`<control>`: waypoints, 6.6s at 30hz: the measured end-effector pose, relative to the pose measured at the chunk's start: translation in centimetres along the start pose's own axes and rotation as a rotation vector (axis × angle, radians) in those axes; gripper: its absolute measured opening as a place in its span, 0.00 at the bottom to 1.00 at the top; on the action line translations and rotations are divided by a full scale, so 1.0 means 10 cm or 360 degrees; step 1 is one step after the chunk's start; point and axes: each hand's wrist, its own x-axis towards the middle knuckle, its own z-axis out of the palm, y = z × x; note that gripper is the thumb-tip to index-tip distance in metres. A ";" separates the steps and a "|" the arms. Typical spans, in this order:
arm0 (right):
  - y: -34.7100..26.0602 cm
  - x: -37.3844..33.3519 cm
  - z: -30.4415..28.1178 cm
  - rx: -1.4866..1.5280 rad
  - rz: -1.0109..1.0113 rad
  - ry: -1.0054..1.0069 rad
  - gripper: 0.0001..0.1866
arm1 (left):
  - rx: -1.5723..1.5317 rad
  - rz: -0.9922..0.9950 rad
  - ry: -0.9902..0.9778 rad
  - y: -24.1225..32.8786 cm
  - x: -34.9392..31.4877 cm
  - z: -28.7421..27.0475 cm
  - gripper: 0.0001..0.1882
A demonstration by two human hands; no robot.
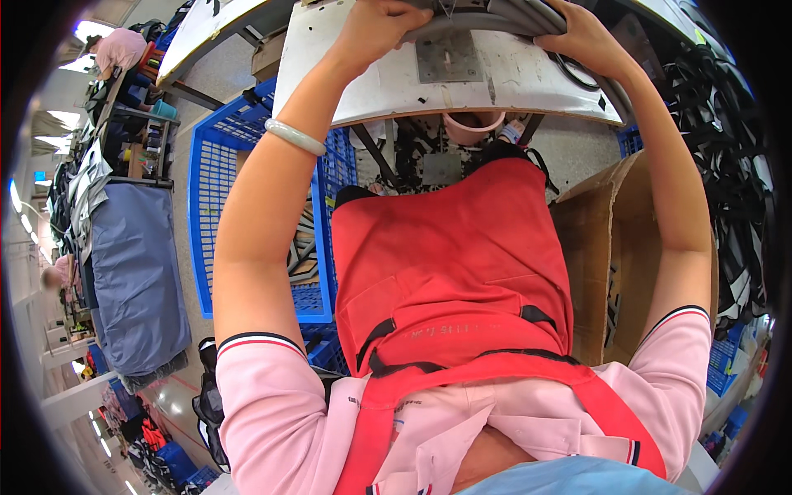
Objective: Processing grey plastic components for sports backpacks using industrial equipment.
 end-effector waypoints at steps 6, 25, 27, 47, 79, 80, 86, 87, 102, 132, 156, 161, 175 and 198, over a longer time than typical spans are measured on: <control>0.04 -0.38 0.25 0.0060 -0.0472 0.0035 0.34 | 0.0103 0.0121 0.0010 -0.11 -0.21 -0.08 0.14; 0.09 -0.56 0.02 0.0386 0.0098 -0.0417 0.26 | -0.0396 -0.0344 -0.0549 -0.05 -0.70 -0.12 0.18; 0.15 -0.49 0.01 0.0345 0.0051 -0.0383 0.26 | 0.0165 0.0177 -0.0264 0.01 -0.60 -0.15 0.17; 0.63 0.03 0.01 0.0880 -0.0518 -0.0359 0.24 | 0.0220 0.0172 -0.0142 -0.12 -0.07 -0.16 0.14; 0.09 -0.14 -0.26 0.0514 0.0159 -0.0216 0.21 | 0.0171 0.0178 -0.0113 -0.29 0.04 -0.26 0.14; 0.12 -0.13 -0.24 0.0521 0.0151 -0.0202 0.20 | 0.0173 0.0178 -0.0119 -0.23 0.03 -0.24 0.14; 0.62 -0.11 -0.29 0.0247 0.0052 -0.0062 0.20 | 0.0234 0.0106 0.0144 -0.44 0.05 -0.60 0.14; 0.66 -0.11 -0.28 0.0149 0.0044 -0.0003 0.20 | 0.0233 0.0103 0.0139 -0.45 -0.01 -0.60 0.14; 1.09 -2.91 -1.20 -0.0033 0.0921 0.0146 0.31 | -0.0133 -0.0139 0.0107 -0.86 -0.91 -0.07 0.15; -0.48 -1.45 0.91 0.0695 0.0181 -0.0567 0.33 | -0.0529 -0.0097 0.0401 -0.54 -1.82 0.54 0.11; -0.55 -1.62 1.09 0.0787 0.0394 -0.0732 0.23 | -0.0573 -0.0193 0.0392 -0.60 -1.97 0.64 0.11; 0.23 -1.29 1.16 0.0825 0.0200 -0.0047 0.19 | -0.0528 -0.0183 0.0396 -0.55 -1.96 0.67 0.11; -0.84 -1.54 1.28 0.1653 0.0179 -0.0410 0.15 | -0.0374 0.0483 0.0601 -0.45 -1.96 1.09 0.05; -0.75 -1.33 0.64 0.0221 -0.0523 -0.0407 0.14 | -0.0804 -0.0371 -0.1039 0.12 -1.67 0.24 0.13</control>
